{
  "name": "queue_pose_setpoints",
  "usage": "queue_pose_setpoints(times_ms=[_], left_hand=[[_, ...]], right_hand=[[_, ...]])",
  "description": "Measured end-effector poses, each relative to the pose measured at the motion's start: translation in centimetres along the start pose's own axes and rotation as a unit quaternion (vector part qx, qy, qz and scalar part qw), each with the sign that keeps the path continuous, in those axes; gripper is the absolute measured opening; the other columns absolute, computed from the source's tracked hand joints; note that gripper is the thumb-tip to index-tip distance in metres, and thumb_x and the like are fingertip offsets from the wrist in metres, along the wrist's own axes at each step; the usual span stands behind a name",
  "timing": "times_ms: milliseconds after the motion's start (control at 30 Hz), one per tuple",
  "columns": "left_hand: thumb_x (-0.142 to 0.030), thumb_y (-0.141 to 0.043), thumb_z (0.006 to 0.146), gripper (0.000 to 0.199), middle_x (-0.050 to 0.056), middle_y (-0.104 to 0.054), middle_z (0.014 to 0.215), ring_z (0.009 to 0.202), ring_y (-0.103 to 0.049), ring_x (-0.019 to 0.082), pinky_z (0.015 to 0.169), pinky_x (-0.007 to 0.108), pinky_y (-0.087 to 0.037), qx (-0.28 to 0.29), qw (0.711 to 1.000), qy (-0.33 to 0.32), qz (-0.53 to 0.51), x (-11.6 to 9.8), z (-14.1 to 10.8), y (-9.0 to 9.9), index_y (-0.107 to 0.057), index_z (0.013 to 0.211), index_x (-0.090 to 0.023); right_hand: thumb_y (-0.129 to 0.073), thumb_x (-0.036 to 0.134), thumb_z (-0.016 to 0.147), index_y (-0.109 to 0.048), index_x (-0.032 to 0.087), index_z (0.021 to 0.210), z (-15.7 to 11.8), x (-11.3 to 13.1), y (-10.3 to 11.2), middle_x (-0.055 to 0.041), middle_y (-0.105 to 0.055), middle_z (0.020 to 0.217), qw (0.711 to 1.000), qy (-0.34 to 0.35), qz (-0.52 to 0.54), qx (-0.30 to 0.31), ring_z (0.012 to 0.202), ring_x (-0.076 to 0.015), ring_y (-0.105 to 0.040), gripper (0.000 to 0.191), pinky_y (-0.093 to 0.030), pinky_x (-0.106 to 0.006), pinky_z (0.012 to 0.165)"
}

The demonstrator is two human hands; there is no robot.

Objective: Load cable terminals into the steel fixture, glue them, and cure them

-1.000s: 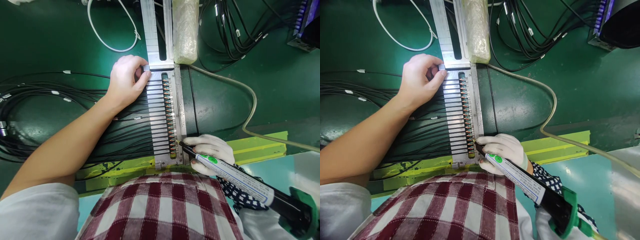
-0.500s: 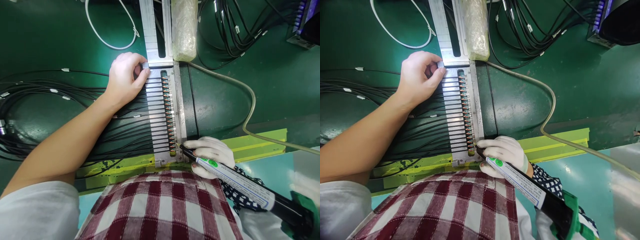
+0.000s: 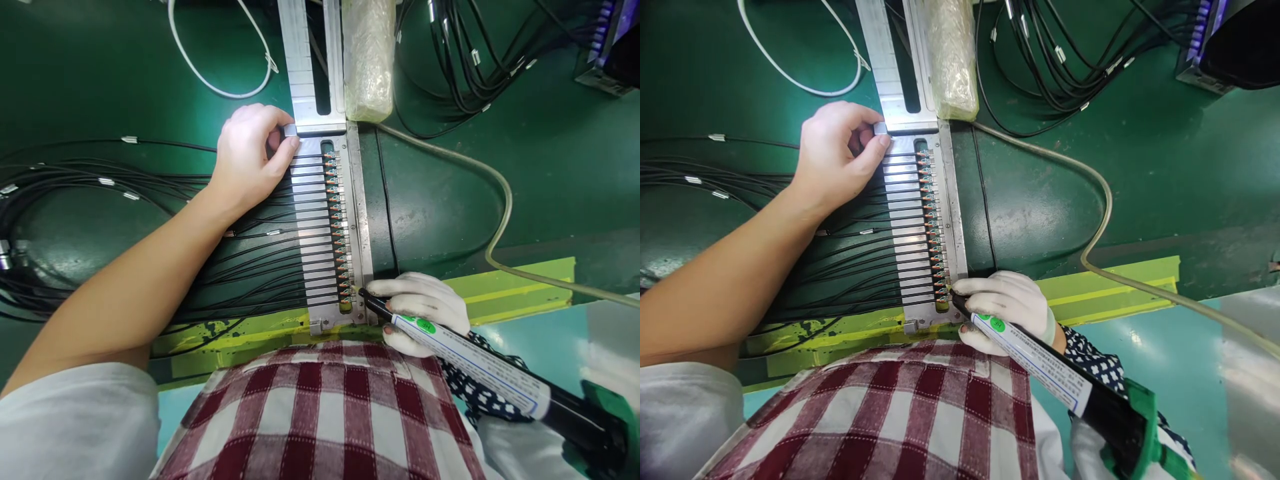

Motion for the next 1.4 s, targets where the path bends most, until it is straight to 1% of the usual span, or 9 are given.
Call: queue_pose_setpoints(times_ms=[267,400,600,800,967,1133,1233,1333,1400], left_hand=[[-0.044,-0.054,0.09,0.021,0.004,-0.058,0.081,0.084,-0.053,0.024,0.09,0.046,-0.047,-0.005,1.0,-0.01,-0.007,0.2,0.0,0.0,-0.062,0.097,-0.026],[-0.05,-0.053,0.091,0.027,0.004,-0.058,0.081,0.085,-0.053,0.025,0.092,0.048,-0.046,-0.006,1.0,-0.005,-0.017,0.2,0.0,0.0,-0.062,0.098,-0.026],[-0.053,-0.053,0.091,0.03,0.004,-0.059,0.08,0.083,-0.053,0.025,0.09,0.047,-0.047,-0.013,1.0,-0.016,-0.018,0.4,0.0,-0.1,-0.063,0.098,-0.026],[-0.048,-0.054,0.091,0.025,0.004,-0.058,0.081,0.084,-0.053,0.025,0.091,0.048,-0.047,-0.005,1.0,-0.011,-0.006,0.3,0.0,0.0,-0.062,0.098,-0.025],[-0.043,-0.056,0.09,0.02,0.003,-0.06,0.079,0.082,-0.053,0.023,0.088,0.045,-0.049,-0.017,1.0,-0.02,-0.001,0.2,0.0,0.0,-0.063,0.097,-0.026],[-0.047,-0.055,0.091,0.024,0.004,-0.059,0.08,0.083,-0.053,0.024,0.09,0.046,-0.048,-0.009,1.0,-0.012,-0.007,0.2,0.0,0.0,-0.063,0.098,-0.025],[-0.05,-0.054,0.09,0.026,0.004,-0.058,0.081,0.084,-0.052,0.025,0.091,0.047,-0.047,-0.003,1.0,0.001,-0.015,0.2,0.0,0.0,-0.062,0.098,-0.026],[-0.049,-0.054,0.089,0.025,0.004,-0.059,0.081,0.084,-0.052,0.025,0.09,0.046,-0.046,-0.003,1.0,-0.001,-0.015,0.2,0.0,0.0,-0.062,0.098,-0.027],[-0.047,-0.054,0.089,0.024,0.004,-0.059,0.082,0.083,-0.052,0.025,0.09,0.046,-0.046,-0.003,1.0,-0.005,-0.013,0.1,0.0,0.0,-0.063,0.098,-0.027]], right_hand=[[-0.069,0.029,0.087,-0.062,0.02,0.099,-0.3,0.0,-0.1,-0.0118,-0.079,0.098,1.0,-0.004,0.001,-0.005,0.076,-0.0204,-0.077,0.017,-0.061,-0.032,0.065],[-0.07,0.029,0.086,-0.063,0.019,0.099,-0.4,0.0,-0.1,-0.0128,-0.079,0.097,1.0,0.003,0.006,-0.005,0.077,-0.0207,-0.077,0.018,-0.06,-0.032,0.065],[-0.069,0.03,0.087,-0.063,0.02,0.1,-0.3,0.0,-0.1,-0.0113,-0.079,0.097,1.0,-0.001,0.008,-0.002,0.076,-0.0203,-0.077,0.017,-0.061,-0.032,0.065],[-0.068,0.029,0.087,-0.062,0.02,0.099,-0.1,0.1,0.1,-0.0119,-0.079,0.097,1.0,0.0,-0.003,0.003,0.078,-0.0201,-0.077,0.016,-0.061,-0.031,0.066],[-0.071,0.028,0.085,-0.062,0.021,0.099,0.1,0.2,0.2,-0.0109,-0.079,0.1,1.0,-0.017,-0.007,0.004,0.081,-0.0206,-0.077,0.018,-0.062,-0.032,0.07],[-0.07,0.027,0.086,-0.062,0.021,0.1,0.2,0.1,0.2,-0.0124,-0.079,0.101,1.0,-0.013,-0.005,0.009,0.082,-0.0207,-0.077,0.017,-0.062,-0.031,0.069],[-0.07,0.028,0.087,-0.062,0.019,0.101,-0.2,-0.1,0.2,-0.0135,-0.079,0.101,1.0,0.008,-0.003,-0.005,0.08,-0.021,-0.077,0.019,-0.061,-0.032,0.067],[-0.069,0.031,0.088,-0.062,0.018,0.103,-0.9,0.1,0.2,-0.0146,-0.078,0.101,0.999,0.027,0.008,-0.019,0.08,-0.0212,-0.077,0.021,-0.061,-0.033,0.066],[-0.068,0.031,0.09,-0.062,0.018,0.103,-1.2,0.4,0.2,-0.0139,-0.079,0.101,1.0,0.021,0.004,-0.008,0.079,-0.0207,-0.076,0.019,-0.061,-0.033,0.065]])
Point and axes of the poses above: each hand's wrist, its own z-axis towards the middle knuckle, its own y-axis out of the back of the hand, x = y × z, the point moved 1 cm from there along z, towards the middle knuckle
